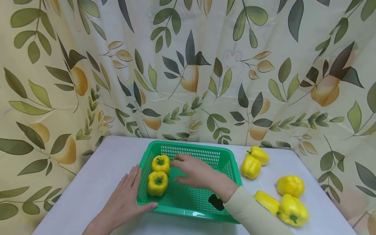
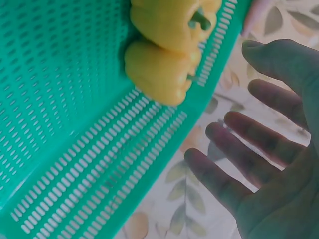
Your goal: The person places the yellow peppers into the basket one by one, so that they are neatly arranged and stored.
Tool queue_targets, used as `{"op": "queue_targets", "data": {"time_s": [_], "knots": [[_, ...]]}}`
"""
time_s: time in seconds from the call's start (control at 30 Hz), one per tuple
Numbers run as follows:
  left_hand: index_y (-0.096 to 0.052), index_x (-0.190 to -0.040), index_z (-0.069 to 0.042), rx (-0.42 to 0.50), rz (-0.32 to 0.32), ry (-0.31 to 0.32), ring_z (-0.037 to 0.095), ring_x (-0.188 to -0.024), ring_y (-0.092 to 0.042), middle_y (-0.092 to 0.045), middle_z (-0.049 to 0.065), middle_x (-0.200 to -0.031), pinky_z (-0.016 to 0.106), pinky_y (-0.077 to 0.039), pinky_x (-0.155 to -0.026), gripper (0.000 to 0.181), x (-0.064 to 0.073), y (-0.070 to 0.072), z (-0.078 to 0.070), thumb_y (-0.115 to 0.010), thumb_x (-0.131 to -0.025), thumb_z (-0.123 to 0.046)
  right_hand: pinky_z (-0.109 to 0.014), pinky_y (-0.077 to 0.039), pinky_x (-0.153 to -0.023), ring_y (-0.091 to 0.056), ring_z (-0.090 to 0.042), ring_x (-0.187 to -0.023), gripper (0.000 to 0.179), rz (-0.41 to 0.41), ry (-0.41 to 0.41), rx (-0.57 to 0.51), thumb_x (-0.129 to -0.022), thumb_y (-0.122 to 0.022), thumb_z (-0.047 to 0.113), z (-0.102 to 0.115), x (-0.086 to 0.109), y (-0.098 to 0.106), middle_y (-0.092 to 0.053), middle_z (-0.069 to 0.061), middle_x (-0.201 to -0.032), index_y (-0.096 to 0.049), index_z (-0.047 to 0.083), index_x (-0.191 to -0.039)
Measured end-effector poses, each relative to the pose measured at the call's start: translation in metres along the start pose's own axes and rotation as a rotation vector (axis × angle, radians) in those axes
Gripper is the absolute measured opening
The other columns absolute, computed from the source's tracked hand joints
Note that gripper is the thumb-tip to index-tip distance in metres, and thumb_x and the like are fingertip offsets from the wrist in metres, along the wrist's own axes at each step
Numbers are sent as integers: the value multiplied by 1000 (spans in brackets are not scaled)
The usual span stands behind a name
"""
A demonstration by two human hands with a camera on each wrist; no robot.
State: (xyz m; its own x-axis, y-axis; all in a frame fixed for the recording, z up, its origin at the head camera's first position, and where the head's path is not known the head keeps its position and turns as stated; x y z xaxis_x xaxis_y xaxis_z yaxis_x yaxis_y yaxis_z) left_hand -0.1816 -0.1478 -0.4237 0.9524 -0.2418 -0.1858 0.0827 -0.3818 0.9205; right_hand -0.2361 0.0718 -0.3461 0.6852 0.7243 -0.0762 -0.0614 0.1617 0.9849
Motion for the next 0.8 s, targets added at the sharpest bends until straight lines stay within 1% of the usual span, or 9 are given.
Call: {"op": "queue_targets", "data": {"time_s": [0.2,0.37,0.5,0.8], "knots": [[-21,-156,1,6,8,2,37,-151,-23,-17,19,-165,56,-23,-122,123,0,-1,0,-60,-74,-81,-30,-55,-96,-59,-13,-114,38,-84,-13,-32,-90,-73,25,-13,20,7,-61,3,-127,-64,20,-127],[-20,-156,2,19,19,15,36,-152,-22,-16,19,-165,56,-22,-122,124,0,-3,2,-60,-74,-82,-32,-56,-94,-60,-14,-113,38,-128,-23,-46,-89,-75,24,-22,33,8,-61,2,-125,-65,20,-125],[-20,-156,1,14,19,18,35,-152,-21,-16,18,-165,55,-22,-122,123,0,-3,2,-61,-74,-81,-34,-56,-93,-60,-16,-113,39,-145,-74,-57,-87,-76,24,-32,48,11,-61,1,-125,-65,20,-124],[-20,-156,2,15,19,19,36,-152,-22,-16,19,-165,55,-21,-123,124,0,-3,1,-62,-74,-80,-43,-56,-96,-58,-22,-118,38,-194,-195,-115,-88,-76,21,-54,81,23,-60,-1,-129,-65,19,-124]]}}
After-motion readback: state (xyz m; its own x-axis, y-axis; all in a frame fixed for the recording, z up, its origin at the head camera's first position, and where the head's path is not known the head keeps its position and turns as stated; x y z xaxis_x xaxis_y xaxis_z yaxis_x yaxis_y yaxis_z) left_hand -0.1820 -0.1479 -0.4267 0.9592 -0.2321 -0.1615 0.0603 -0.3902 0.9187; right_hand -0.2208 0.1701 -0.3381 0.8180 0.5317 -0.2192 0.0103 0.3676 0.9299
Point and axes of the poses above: each hand's wrist, its own x-axis away from the middle knuckle, its own y-axis out of the back of the hand, z = x × y, the point moved 4 cm from there along -x, towards the middle knuckle
